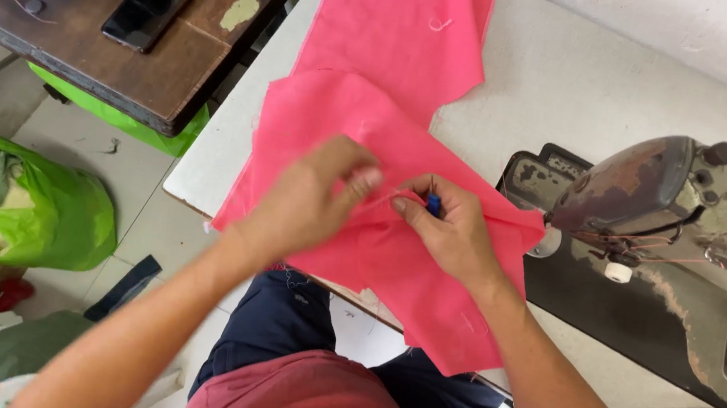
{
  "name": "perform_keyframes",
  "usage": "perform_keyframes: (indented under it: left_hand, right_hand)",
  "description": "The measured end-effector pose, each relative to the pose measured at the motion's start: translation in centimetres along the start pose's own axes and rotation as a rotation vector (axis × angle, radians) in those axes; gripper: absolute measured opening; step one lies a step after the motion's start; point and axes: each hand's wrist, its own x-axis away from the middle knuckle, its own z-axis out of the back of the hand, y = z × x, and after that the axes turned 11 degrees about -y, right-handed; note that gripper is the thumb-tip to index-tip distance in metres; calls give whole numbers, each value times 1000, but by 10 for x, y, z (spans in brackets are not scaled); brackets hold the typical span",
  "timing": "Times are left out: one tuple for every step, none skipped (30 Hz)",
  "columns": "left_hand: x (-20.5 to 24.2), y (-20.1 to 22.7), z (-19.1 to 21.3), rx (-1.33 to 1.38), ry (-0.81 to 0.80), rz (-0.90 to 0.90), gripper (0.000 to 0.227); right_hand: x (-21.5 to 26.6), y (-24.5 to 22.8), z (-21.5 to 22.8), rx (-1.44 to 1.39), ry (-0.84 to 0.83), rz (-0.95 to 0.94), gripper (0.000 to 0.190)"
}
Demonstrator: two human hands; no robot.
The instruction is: A person uses a small hand tool to pluck and remove loose threads from pink fabric pieces on a sewing table.
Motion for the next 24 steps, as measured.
perform_keyframes:
  left_hand:
    - [-3,0,2,-1,5,-5,22]
    - [-2,2,0,98,-78,-64,27]
    - [-2,3,-3,196,-161,-124,33]
    - [-2,0,-6,204,-156,-124,33]
    - [-2,-3,-10,226,-141,-87,21]
    - [-3,-7,-11,242,-131,-50,10]
    - [-3,-5,-8,244,-132,-50,10]
    - [-4,-3,-4,229,-149,-31,9]
    - [-4,-1,0,213,-166,-13,8]
    - [-3,-3,2,211,-169,-14,8]
    - [-2,-5,4,196,-163,-17,7]
    - [0,-7,6,181,-159,-19,6]
    - [-2,-8,6,178,-164,-20,6]
    - [-1,-8,5,286,-159,-30,6]
    - [-1,-9,4,394,-154,-41,8]
    - [0,-6,-3,392,-153,-42,8]
    - [1,-3,-10,583,-172,-40,11]
    - [2,0,-19,778,-191,-36,14]
    - [0,-13,-31,780,-190,-36,14]
    - [-2,-26,-42,637,-182,-72,14]
    - [-4,-39,-54,494,-174,-106,14]
    - [-11,-57,-49,494,-176,-107,14]
    - [-17,-75,-43,116,-129,-302,4]
    - [-22,-92,-37,-266,-76,-487,19]
  right_hand:
    - [-4,0,1,6,0,5,10]
    - [-2,2,1,41,-1,5,9]
    - [1,4,1,77,-3,4,9]
    - [3,2,0,83,-5,-2,9]
    - [5,1,-1,67,2,-6,8]
    - [6,-1,-3,44,12,-8,8]
    - [5,-1,-2,45,14,-10,8]
    - [4,0,-1,49,20,-9,9]
    - [3,0,0,53,27,-8,9]
    - [3,1,1,51,30,-6,9]
    - [2,2,2,67,23,-9,8]
    - [1,4,3,81,17,-12,7]
    - [1,2,3,77,20,-12,7]
    - [2,1,2,70,13,-12,7]
    - [2,-1,0,62,5,-12,8]
    - [2,-1,-1,62,4,-10,8]
    - [2,-1,-1,49,-10,-13,4]
    - [3,-1,-2,37,-24,-20,2]
    - [3,-1,-3,38,-25,-22,2]
    - [3,-1,-4,55,-7,-28,4]
    - [4,-2,-4,71,11,-34,6]
    - [3,4,-2,71,13,-34,6]
    - [2,10,-1,35,2,-21,7]
    - [3,16,0,0,-12,-8,8]
